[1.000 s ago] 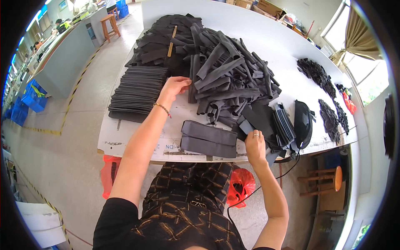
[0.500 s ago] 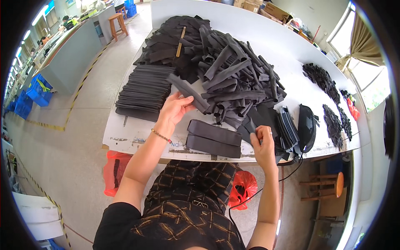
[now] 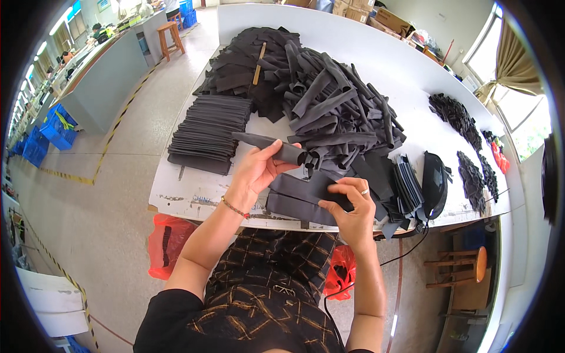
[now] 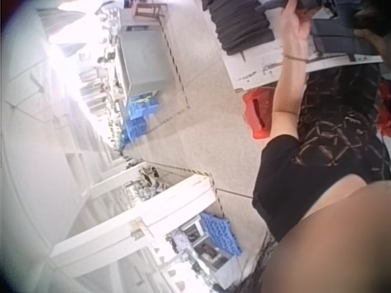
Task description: Assembling dark grey foam components by fitting them together at a workshop table.
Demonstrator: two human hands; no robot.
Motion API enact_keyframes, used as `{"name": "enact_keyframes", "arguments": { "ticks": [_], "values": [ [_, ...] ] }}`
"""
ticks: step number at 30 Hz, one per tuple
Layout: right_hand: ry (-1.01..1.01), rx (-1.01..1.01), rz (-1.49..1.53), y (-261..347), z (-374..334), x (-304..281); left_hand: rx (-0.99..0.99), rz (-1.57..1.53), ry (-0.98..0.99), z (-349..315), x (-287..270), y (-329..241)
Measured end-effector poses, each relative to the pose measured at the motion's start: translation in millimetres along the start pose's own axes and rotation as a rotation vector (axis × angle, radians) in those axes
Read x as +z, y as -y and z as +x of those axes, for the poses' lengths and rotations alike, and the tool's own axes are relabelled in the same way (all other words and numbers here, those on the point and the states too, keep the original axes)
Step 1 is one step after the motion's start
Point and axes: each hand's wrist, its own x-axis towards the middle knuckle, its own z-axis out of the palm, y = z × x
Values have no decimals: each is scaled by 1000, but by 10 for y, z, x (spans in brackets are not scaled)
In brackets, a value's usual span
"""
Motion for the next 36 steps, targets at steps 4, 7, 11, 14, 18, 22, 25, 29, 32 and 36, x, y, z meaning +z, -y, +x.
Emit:
{"name": "enact_keyframes", "arguments": {
  "ticks": [4, 7, 11, 14, 18, 22, 25, 29, 32, 36],
  "values": [
    [-55, 41, 13, 17, 30, 63, 22, 62, -8, -21, 24, 72],
    [-51, -18, -70, 48, 57, 65, 11, 116, -13, -53, 69, 107],
    [-98, -131, -195, 16, 67, 85, -32, 176, -19, -78, 105, 123],
    [-130, -278, -373, -10, 71, 67, -61, 154, 27, -104, 153, 120],
    [-160, -370, -496, 17, 65, 146, -22, 198, 33, -174, 255, 138],
    [-213, -285, -485, 76, 70, 263, 189, 341, 26, -320, 443, 191],
    [-222, -205, -303, 132, 19, 368, 274, 256, 115, -353, 527, 307],
    [-144, -158, -255, 152, -78, 510, 237, 118, 260, -296, 456, 475],
    [-95, -125, -240, -11, -201, 414, 322, 187, 270, -283, 443, 460],
    [-79, -230, -218, -61, -147, 496, 207, 52, 232, -322, 465, 652]
  ]
}}
